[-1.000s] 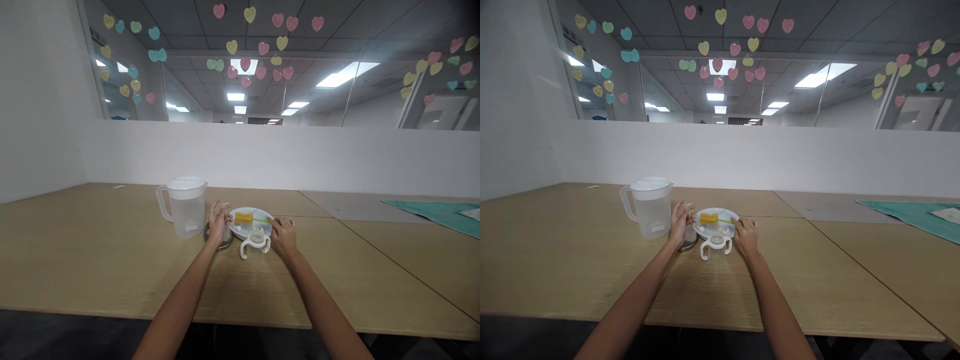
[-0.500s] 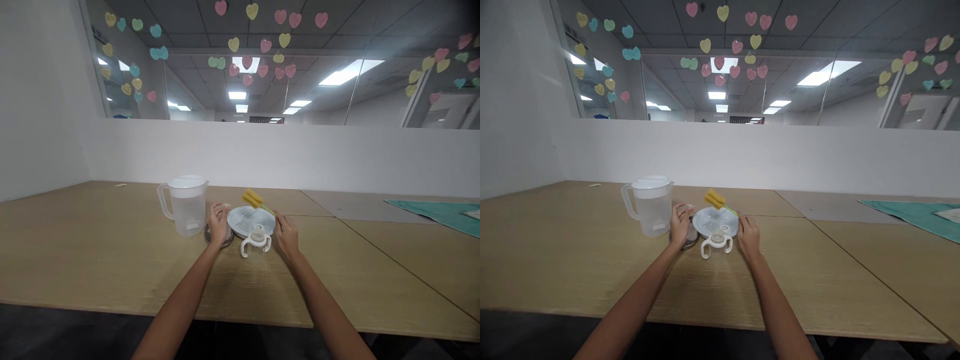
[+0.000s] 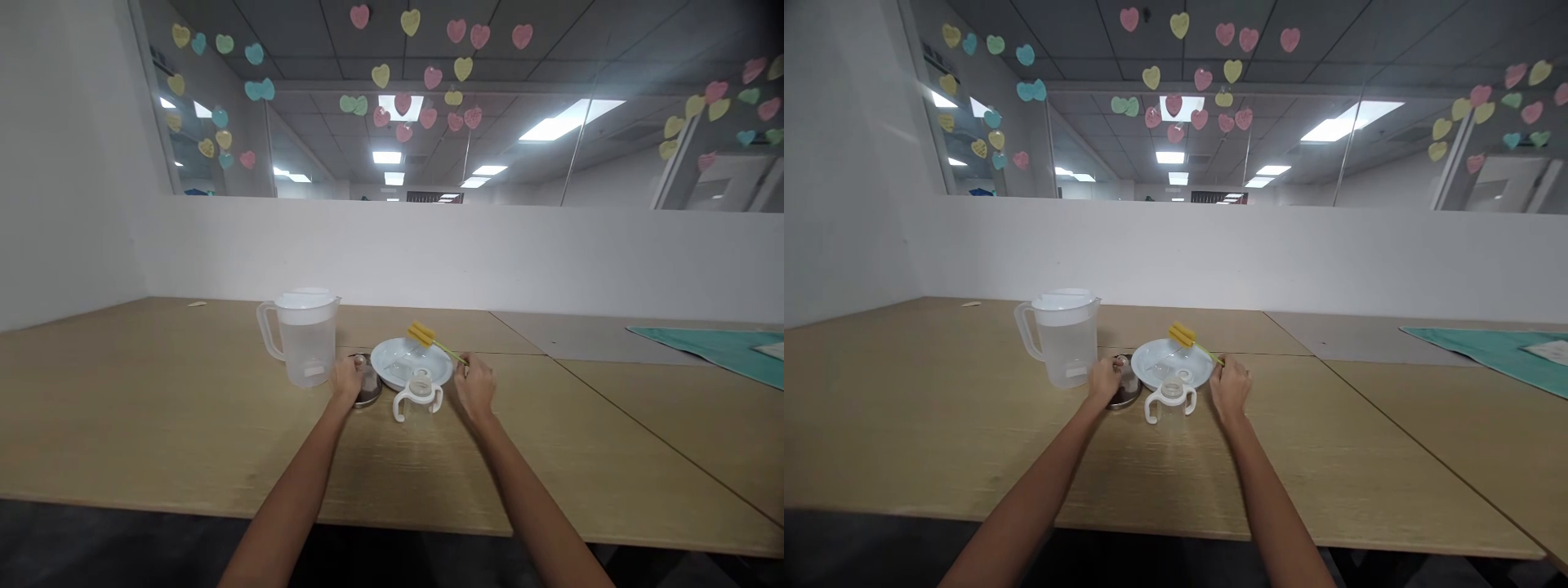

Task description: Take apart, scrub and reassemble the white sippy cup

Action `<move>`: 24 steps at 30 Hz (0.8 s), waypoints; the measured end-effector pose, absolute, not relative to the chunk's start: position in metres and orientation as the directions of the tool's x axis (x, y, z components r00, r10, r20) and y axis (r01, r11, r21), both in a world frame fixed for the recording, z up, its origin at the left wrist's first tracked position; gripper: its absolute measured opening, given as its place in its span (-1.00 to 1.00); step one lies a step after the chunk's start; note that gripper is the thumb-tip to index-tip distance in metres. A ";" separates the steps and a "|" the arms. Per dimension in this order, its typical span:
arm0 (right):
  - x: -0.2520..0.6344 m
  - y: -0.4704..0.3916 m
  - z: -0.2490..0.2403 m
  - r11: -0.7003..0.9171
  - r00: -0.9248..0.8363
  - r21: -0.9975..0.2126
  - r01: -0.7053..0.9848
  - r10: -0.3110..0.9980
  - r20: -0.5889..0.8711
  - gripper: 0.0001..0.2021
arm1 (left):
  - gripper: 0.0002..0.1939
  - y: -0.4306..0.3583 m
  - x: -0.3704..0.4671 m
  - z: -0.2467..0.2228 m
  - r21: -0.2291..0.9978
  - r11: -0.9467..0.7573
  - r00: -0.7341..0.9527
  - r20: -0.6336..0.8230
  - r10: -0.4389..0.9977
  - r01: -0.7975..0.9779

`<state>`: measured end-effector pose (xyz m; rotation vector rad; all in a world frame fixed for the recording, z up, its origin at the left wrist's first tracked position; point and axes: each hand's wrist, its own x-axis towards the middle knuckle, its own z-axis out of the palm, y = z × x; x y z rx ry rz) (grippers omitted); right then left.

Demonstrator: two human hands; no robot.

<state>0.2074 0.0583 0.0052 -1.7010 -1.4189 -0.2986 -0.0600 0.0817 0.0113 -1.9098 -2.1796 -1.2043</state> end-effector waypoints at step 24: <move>0.223 0.062 0.000 0.122 0.133 -0.195 0.973 0.394 0.909 -0.85 | -0.61 0.056 -0.021 0.017 0.237 -0.476 0.308 0.511 0.803 0.847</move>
